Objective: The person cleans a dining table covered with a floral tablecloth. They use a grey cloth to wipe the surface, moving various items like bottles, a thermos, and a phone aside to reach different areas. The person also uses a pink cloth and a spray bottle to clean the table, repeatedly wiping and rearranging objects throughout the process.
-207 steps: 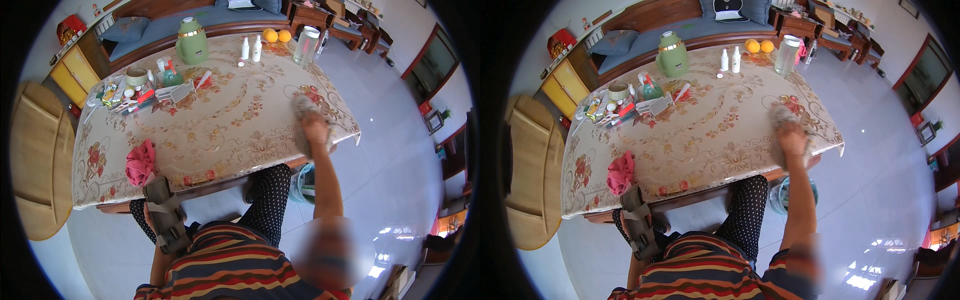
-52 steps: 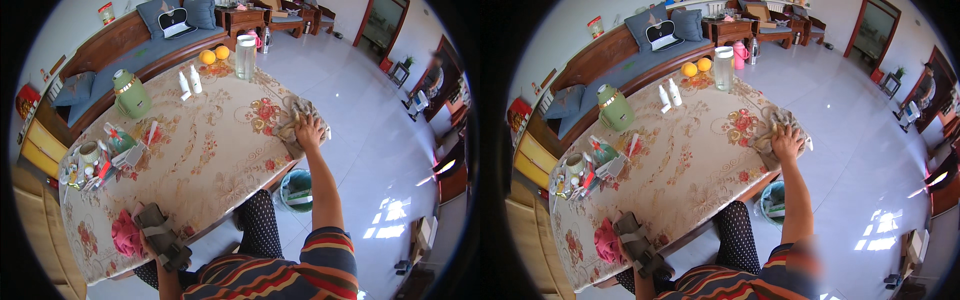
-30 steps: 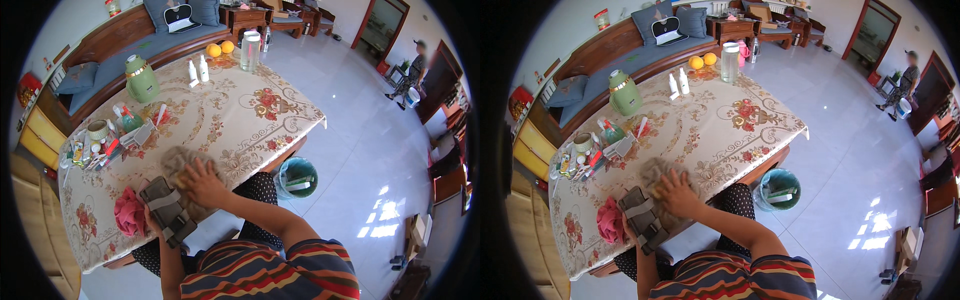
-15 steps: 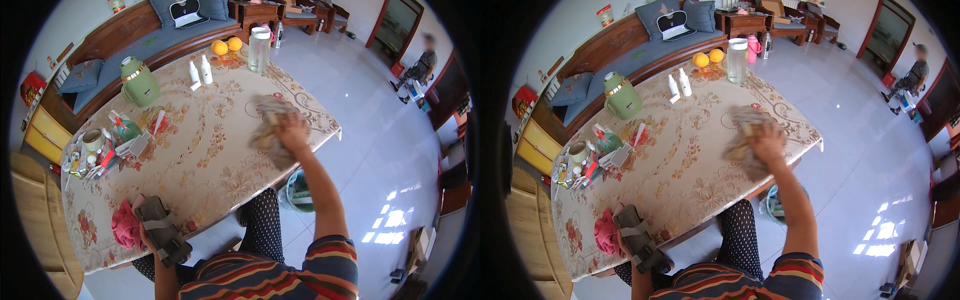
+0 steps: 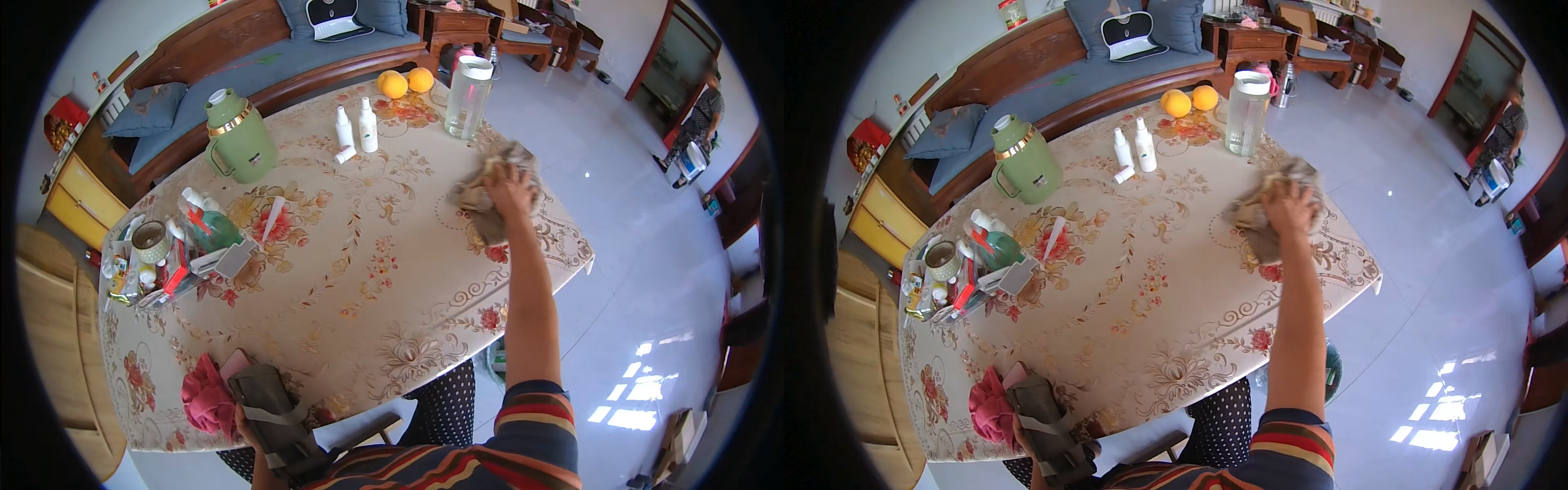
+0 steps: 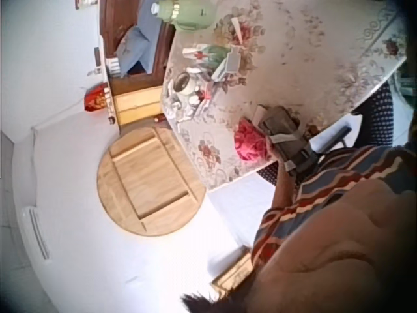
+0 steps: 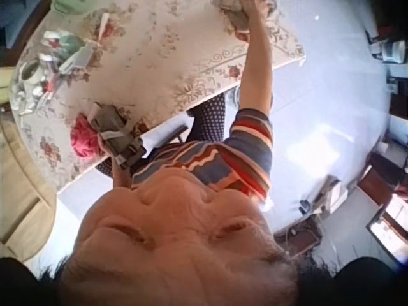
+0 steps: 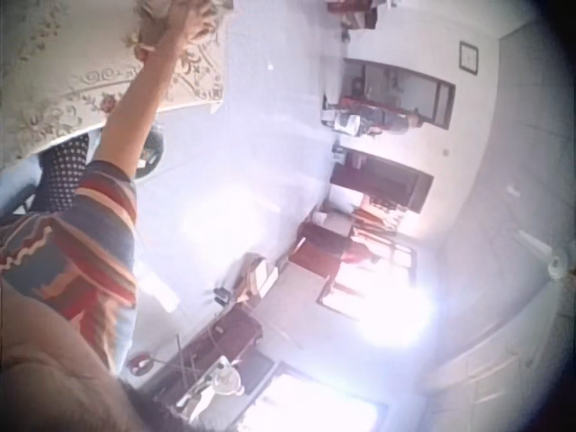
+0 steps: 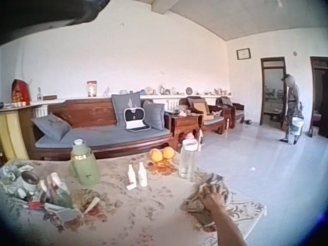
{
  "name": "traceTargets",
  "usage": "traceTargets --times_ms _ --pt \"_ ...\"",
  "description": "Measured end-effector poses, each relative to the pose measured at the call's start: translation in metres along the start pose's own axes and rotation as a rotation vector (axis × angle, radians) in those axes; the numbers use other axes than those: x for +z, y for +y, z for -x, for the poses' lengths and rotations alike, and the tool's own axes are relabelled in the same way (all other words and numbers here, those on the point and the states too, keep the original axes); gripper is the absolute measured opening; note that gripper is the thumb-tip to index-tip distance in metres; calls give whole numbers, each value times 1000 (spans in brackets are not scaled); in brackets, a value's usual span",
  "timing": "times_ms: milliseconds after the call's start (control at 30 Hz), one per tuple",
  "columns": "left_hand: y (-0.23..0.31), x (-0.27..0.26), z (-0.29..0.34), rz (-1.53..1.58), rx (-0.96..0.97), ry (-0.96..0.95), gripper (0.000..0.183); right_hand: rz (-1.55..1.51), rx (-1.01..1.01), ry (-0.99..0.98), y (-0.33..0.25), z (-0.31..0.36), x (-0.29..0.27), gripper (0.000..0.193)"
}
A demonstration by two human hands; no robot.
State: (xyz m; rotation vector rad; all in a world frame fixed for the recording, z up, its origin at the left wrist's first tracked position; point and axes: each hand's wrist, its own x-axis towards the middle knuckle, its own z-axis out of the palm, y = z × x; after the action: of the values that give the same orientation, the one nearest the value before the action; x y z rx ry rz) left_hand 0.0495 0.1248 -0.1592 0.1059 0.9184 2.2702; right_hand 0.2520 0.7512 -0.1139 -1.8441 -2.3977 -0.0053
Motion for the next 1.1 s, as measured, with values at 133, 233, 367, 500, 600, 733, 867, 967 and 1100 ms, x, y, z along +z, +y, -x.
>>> traceTargets --times_ms 133,233,367,500,600,733,867,967,1100 --pt "-4 -16 -3 -51 57 -31 42 -56 -300 47 -95 25 3 58" --pt "-9 -34 -8 37 -34 47 40 -89 -493 40 -148 62 4 58" --pt "-5 9 -8 107 -62 50 40 -204 -755 121 -204 150 0 56" --pt "-9 -15 -11 84 -77 -12 57 -347 -998 127 -235 258 1 55" --pt "-6 19 4 45 -14 -44 60 -470 -1140 21 -239 326 -15 53" --pt "7 60 17 83 -41 -41 60 -1101 -943 -224 -225 340 -13 53" --pt "18 72 25 58 -9 114 42 -1831 -451 -748 -189 386 -59 63" --pt "17 90 26 -43 32 210 32 -1715 -571 -626 -172 428 -71 70" --pt "4 116 24 -186 23 77 37 -1843 -323 -942 -159 433 -75 79"
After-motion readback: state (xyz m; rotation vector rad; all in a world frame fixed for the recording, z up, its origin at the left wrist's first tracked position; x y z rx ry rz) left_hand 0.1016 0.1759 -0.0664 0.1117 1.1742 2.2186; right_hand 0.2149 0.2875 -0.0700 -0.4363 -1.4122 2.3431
